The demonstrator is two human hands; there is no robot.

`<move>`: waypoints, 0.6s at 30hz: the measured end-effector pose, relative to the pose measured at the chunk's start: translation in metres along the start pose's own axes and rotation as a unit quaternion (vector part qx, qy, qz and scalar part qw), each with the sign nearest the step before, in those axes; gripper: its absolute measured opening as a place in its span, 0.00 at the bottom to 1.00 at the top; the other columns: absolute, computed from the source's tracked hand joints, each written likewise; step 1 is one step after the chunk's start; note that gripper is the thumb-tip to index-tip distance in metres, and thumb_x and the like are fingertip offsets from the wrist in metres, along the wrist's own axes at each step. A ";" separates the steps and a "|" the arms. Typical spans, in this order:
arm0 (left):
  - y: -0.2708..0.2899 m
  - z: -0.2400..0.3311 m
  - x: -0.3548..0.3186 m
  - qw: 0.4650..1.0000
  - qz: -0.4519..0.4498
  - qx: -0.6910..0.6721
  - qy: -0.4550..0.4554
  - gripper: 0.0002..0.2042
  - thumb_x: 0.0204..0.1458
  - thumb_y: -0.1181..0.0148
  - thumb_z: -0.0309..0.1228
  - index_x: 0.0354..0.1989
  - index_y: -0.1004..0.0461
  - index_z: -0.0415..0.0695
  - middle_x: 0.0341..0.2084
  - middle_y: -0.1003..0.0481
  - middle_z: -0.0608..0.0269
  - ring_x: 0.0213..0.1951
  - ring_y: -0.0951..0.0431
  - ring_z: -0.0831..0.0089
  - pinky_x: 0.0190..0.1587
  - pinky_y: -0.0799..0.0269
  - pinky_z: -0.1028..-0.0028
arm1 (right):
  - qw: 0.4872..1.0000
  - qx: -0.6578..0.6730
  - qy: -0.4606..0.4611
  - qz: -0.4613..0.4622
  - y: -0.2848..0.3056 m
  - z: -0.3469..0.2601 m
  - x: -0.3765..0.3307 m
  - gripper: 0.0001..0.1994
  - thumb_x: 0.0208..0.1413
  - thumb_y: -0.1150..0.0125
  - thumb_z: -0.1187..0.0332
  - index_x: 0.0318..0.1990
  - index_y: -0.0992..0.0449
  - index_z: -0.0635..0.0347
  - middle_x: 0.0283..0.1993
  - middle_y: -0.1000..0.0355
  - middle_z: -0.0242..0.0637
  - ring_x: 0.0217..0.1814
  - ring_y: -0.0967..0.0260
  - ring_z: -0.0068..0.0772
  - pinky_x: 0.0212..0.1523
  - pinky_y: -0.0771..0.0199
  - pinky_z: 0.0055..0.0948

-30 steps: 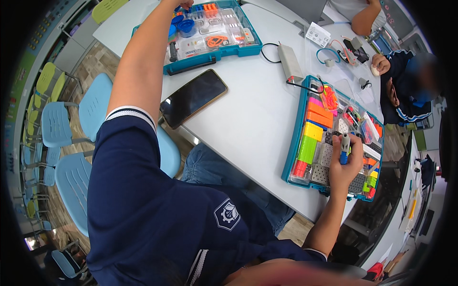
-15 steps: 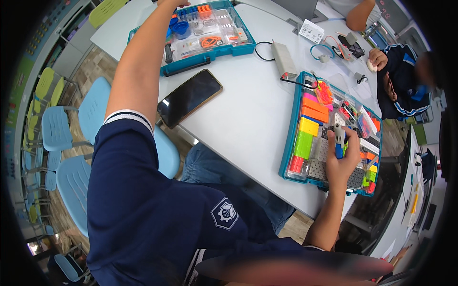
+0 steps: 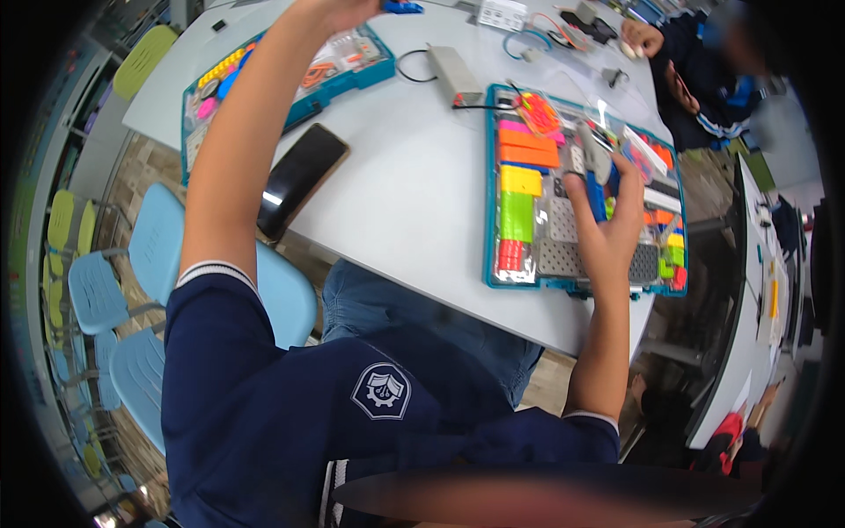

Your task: The person assembles a small electronic device using a perforated baseboard, wires, and a blue connector. They insert and adjust components by hand, then use a blue crimping tool to secure a connector onto a wire. The person handles the baseboard, wires, and tool throughout the clip.

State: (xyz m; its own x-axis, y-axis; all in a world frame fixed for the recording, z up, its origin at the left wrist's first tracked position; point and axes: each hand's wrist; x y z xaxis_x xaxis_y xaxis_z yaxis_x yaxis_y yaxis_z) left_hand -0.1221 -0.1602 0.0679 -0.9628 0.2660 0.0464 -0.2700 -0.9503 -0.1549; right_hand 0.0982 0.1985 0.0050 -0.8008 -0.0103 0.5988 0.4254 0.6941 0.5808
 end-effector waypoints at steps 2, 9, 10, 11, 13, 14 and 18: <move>-0.060 -0.014 -0.018 0.996 -0.052 -0.072 0.032 0.18 0.69 0.51 0.43 0.50 0.25 0.39 0.27 0.30 0.69 0.29 0.31 0.76 0.34 0.31 0.73 | 1.000 -0.020 0.015 0.011 0.002 0.001 0.000 0.23 0.52 0.26 0.67 0.51 0.28 0.64 0.42 0.29 0.44 0.43 0.29 0.44 0.45 0.26 0.34; -0.196 -0.050 -0.082 0.978 -0.136 -0.092 0.129 0.14 0.70 0.52 0.42 0.50 0.33 0.43 0.32 0.29 0.72 0.32 0.32 0.83 0.41 0.31 0.80 | 0.988 0.110 0.106 0.023 0.004 0.008 0.001 0.13 0.57 0.31 0.76 0.45 0.29 0.62 0.42 0.22 0.38 0.43 0.25 0.28 0.46 0.26 0.26; -0.205 -0.052 -0.088 0.976 -0.112 -0.111 0.153 0.15 0.70 0.52 0.43 0.49 0.32 0.42 0.33 0.28 0.69 0.35 0.29 0.81 0.44 0.28 0.77 | 0.983 0.133 0.125 0.024 0.003 0.008 0.002 0.13 0.54 0.31 0.82 0.43 0.30 0.62 0.43 0.21 0.38 0.45 0.23 0.29 0.49 0.24 0.27; -0.212 -0.053 -0.093 0.974 -0.119 -0.122 0.150 0.16 0.70 0.52 0.44 0.48 0.31 0.41 0.33 0.27 0.68 0.35 0.28 0.80 0.45 0.28 0.75 | 0.983 0.126 0.130 0.020 0.004 0.008 0.001 0.14 0.53 0.32 0.82 0.43 0.30 0.63 0.43 0.21 0.38 0.46 0.22 0.29 0.49 0.24 0.27; -0.221 -0.055 -0.100 0.970 -0.131 -0.144 0.143 0.18 0.70 0.52 0.45 0.47 0.30 0.38 0.33 0.27 0.66 0.37 0.27 0.78 0.47 0.26 0.73 | 0.983 0.112 0.143 0.010 0.004 0.008 -0.001 0.14 0.53 0.32 0.83 0.43 0.31 0.63 0.42 0.21 0.39 0.46 0.21 0.30 0.50 0.23 0.28; -0.226 -0.058 -0.103 0.972 -0.093 -0.147 0.159 0.22 0.69 0.51 0.48 0.42 0.27 0.36 0.35 0.26 0.63 0.39 0.26 0.77 0.49 0.26 0.72 | 0.984 0.120 0.132 0.006 0.005 0.008 -0.002 0.15 0.52 0.33 0.86 0.42 0.31 0.64 0.41 0.21 0.40 0.47 0.21 0.30 0.51 0.23 0.27; -0.222 -0.058 -0.106 0.981 -0.171 -0.053 0.081 0.19 0.65 0.42 0.45 0.40 0.24 0.37 0.36 0.24 0.63 0.40 0.24 0.77 0.50 0.25 0.74 | 0.983 0.158 0.088 0.029 0.010 0.010 -0.003 0.12 0.55 0.36 0.87 0.41 0.32 0.63 0.39 0.22 0.39 0.43 0.24 0.24 0.46 0.24 0.24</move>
State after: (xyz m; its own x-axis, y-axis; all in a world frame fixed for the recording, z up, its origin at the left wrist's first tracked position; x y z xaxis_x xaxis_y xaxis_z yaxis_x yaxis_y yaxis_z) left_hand 0.0397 0.0326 0.0398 -0.8019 0.5960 -0.0419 -0.5673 -0.7814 -0.2600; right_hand 0.1008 0.2125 0.0031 -0.6815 -0.0692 0.7285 0.2937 0.8860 0.3589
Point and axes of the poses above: each hand's wrist, its own x-axis towards the middle knuckle, its own y-axis out of the back of the hand, z = x × y
